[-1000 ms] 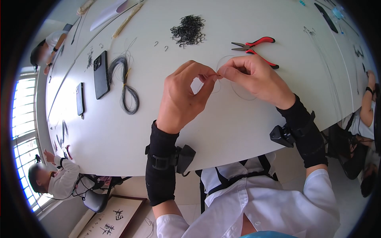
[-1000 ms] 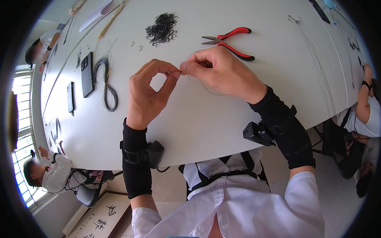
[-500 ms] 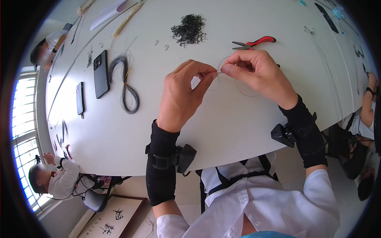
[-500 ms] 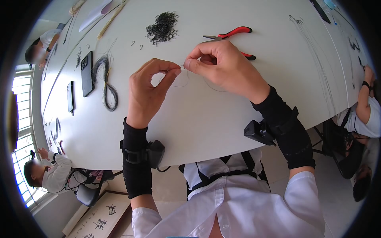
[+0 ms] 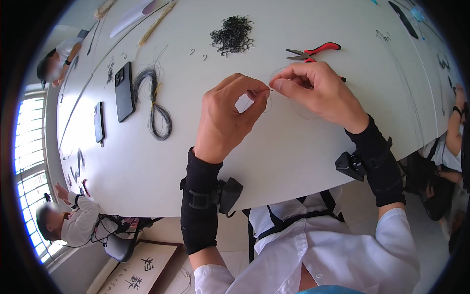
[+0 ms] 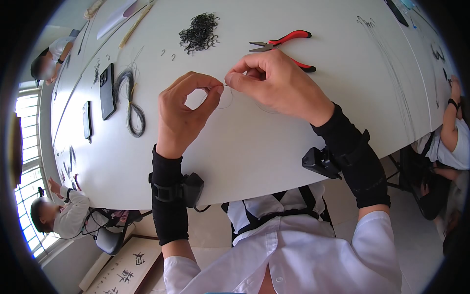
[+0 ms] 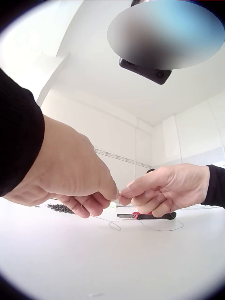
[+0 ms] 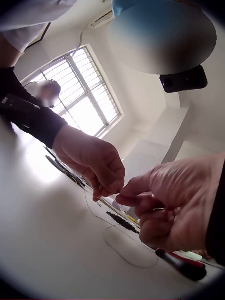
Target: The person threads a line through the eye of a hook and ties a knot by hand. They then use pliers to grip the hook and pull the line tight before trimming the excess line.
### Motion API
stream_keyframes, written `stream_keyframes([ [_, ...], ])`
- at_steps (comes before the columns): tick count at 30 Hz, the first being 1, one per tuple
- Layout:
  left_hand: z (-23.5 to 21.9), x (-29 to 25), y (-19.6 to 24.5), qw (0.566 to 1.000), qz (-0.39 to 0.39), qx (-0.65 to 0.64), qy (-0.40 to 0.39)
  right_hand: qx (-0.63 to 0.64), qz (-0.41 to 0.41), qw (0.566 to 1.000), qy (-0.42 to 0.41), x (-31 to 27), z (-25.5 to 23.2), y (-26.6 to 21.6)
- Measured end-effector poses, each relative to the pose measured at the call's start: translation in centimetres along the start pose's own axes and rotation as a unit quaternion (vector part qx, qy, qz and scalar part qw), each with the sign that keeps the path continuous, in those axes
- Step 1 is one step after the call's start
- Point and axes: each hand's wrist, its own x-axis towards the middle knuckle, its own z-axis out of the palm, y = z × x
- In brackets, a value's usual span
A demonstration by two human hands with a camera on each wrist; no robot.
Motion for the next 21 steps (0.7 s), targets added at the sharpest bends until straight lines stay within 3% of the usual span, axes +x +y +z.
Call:
stream_keyframes([
  [11,0.07,0.23,-0.11,0.999,0.036,-0.017,0.028,0.071,0.026,0.997,-0.023,-0.01,0.1,-0.09],
  [21,0.01,0.01,-0.03,1.0,0.027,0.003,-0.002,0.066,0.035,0.996,-0.039,-0.02,0.18,0.03],
])
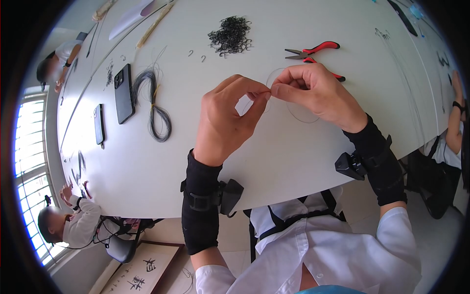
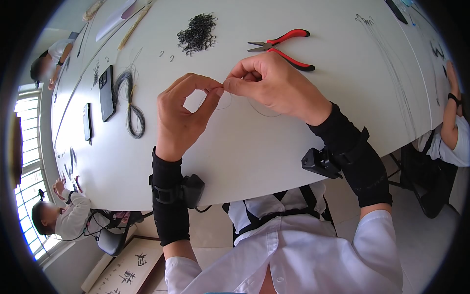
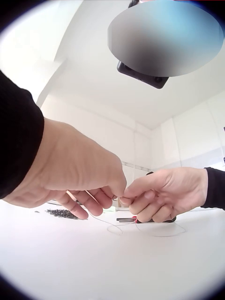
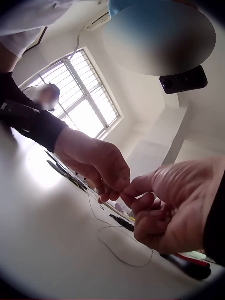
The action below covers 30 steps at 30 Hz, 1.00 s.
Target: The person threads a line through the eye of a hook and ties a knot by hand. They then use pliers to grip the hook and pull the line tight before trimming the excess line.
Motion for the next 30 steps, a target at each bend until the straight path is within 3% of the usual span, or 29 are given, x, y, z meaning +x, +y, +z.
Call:
stream_keyframes([
  [5,0.3,-0.1,0.0,0.999,-0.017,-0.02,0.022,-0.015,-0.016,1.0,0.016,-0.2,-0.2,-0.2],
  [14,0.4,-0.3,0.2,0.981,-0.116,-0.156,0.018,-0.001,-0.034,0.999,0.023,0.0,-0.4,0.3],
  [18,0.4,-0.2,0.8,0.97,-0.129,-0.197,0.058,0.011,-0.041,0.999,0.029,-0.2,0.4,0.2],
  [22,0.6,-0.1,0.7,0.972,-0.121,-0.175,0.101,0.003,-0.061,0.995,0.079,-0.6,1.6,-0.5],
  [26,0.9,-0.1,-0.5,0.989,-0.056,-0.055,0.128,-0.143,-0.157,0.968,0.133,-0.9,2.2,-0.7],
  [30,0.9,0.0,-0.1,0.996,-0.015,0.022,0.085,-0.192,-0.197,0.948,0.159,-1.0,1.8,-1.0],
])
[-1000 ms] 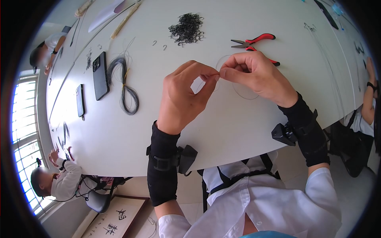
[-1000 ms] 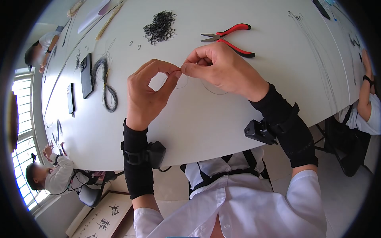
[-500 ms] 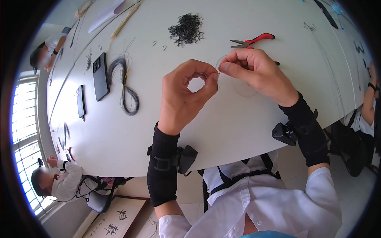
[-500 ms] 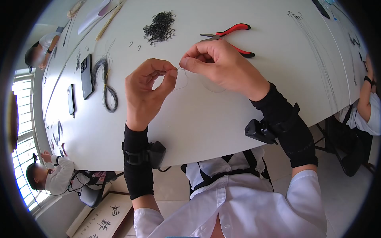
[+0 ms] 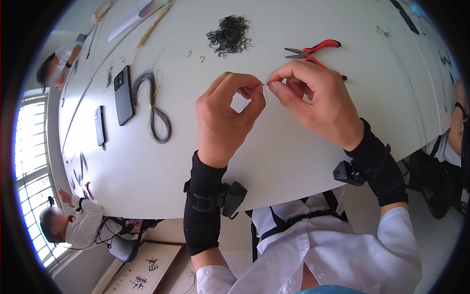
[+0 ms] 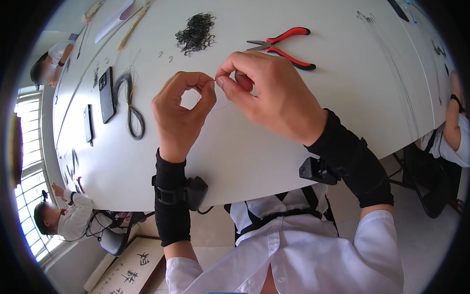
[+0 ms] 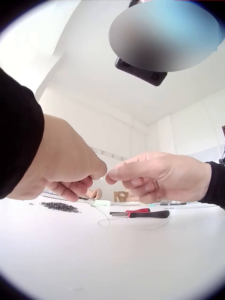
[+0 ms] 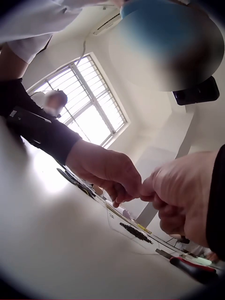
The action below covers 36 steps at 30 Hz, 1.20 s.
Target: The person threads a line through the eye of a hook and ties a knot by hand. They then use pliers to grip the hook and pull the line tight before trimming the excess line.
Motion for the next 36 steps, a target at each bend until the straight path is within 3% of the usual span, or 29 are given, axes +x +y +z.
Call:
stream_keyframes([
  [8,0.0,-0.1,0.7,0.998,0.006,-0.043,-0.055,0.091,0.088,0.992,-0.021,0.1,-0.3,1.0],
  [11,0.0,-0.2,0.4,0.995,0.007,-0.09,-0.044,0.124,0.104,0.986,-0.037,0.1,-0.2,1.2],
  [17,-0.3,-0.4,1.0,0.973,-0.097,-0.207,-0.024,0.182,0.127,0.974,-0.047,0.4,-0.4,1.1],
  [22,-0.4,-0.4,1.5,0.964,-0.126,-0.234,-0.001,0.184,0.118,0.975,-0.038,0.3,0.0,1.3],
  [25,-0.3,-0.4,1.4,0.966,-0.121,-0.226,0.026,0.18,0.156,0.97,-0.046,0.1,0.0,-0.1],
  [30,0.0,-0.4,0.9,0.979,-0.102,-0.16,0.069,0.039,0.022,0.999,0.004,-0.6,0.9,-0.3],
  [36,0.4,-0.2,-0.2,0.998,-0.003,-0.018,0.054,-0.117,-0.106,0.987,0.038,-0.6,1.0,-0.2],
])
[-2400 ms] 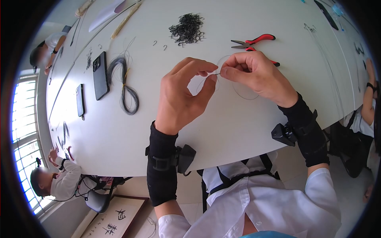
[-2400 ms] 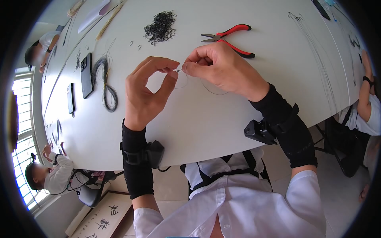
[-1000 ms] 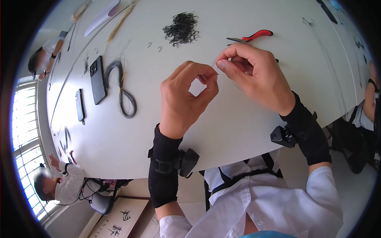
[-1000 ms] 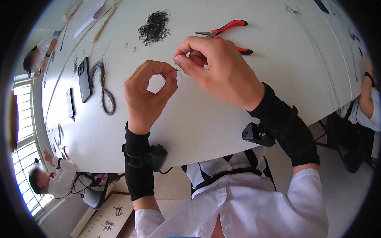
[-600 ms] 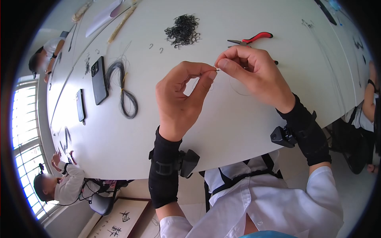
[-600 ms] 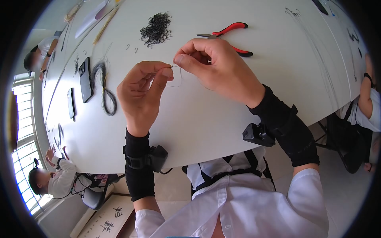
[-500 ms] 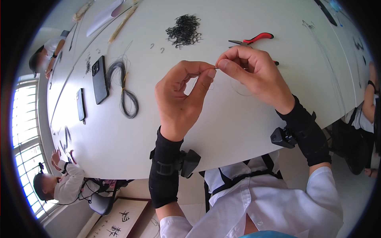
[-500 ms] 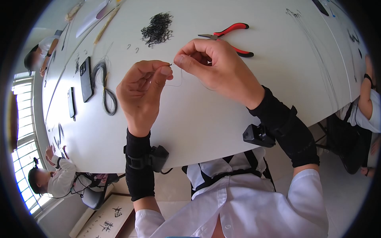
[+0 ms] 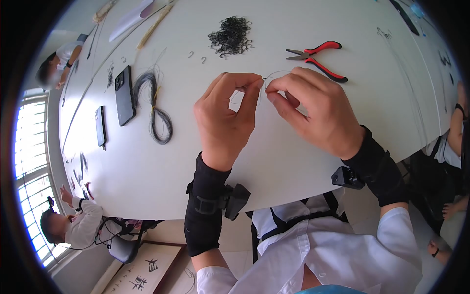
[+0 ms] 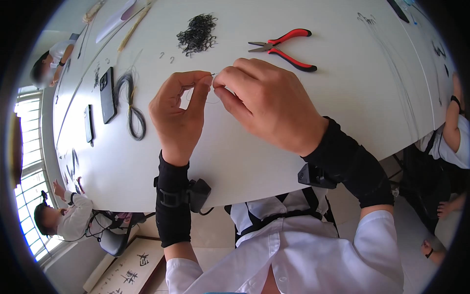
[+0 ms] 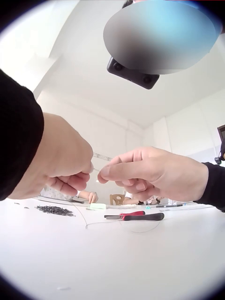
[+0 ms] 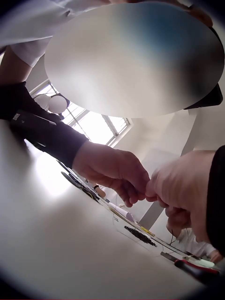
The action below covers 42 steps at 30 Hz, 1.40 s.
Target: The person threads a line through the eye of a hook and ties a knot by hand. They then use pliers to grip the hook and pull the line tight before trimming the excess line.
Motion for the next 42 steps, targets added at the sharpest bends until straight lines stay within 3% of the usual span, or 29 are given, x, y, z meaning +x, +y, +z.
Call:
stream_keyframes([
  [4,0.3,0.1,0.6,0.999,0.017,0.008,-0.042,0.004,-0.007,1.0,0.016,0.6,-0.9,0.4],
  [8,0.5,-0.1,0.9,0.998,0.013,-0.002,-0.069,0.055,0.048,0.997,-0.035,0.9,-1.7,1.3],
  [14,0.6,-0.3,0.5,0.995,-0.004,-0.069,-0.078,0.223,0.197,0.952,-0.077,0.8,-1.6,2.1],
  [23,0.1,-0.3,1.1,0.982,-0.105,-0.154,-0.034,0.255,0.269,0.92,-0.127,0.8,-1.4,1.2],
  [26,0.1,-0.3,0.7,0.987,-0.096,-0.125,-0.005,0.17,0.2,0.959,-0.11,0.7,-1.5,0.1],
  [29,0.3,-0.3,0.0,0.996,-0.06,-0.072,0.001,0.074,0.04,0.996,-0.032,0.3,-0.9,0.3],
  [32,0.2,-0.1,0.3,0.998,-0.038,-0.041,-0.029,0.051,0.018,0.999,-0.004,0.6,-1.4,0.3],
  [37,0.5,-0.2,0.8,0.997,-0.019,-0.032,-0.063,0.11,0.091,0.989,-0.041,0.8,-1.9,1.2],
  [41,0.7,-0.4,0.6,0.995,-0.025,-0.068,-0.072,0.235,0.206,0.946,-0.083,0.8,-1.8,1.9],
  [42,0.7,-0.4,0.6,0.994,-0.033,-0.08,-0.07,0.237,0.201,0.947,-0.083,0.8,-1.7,2.3],
])
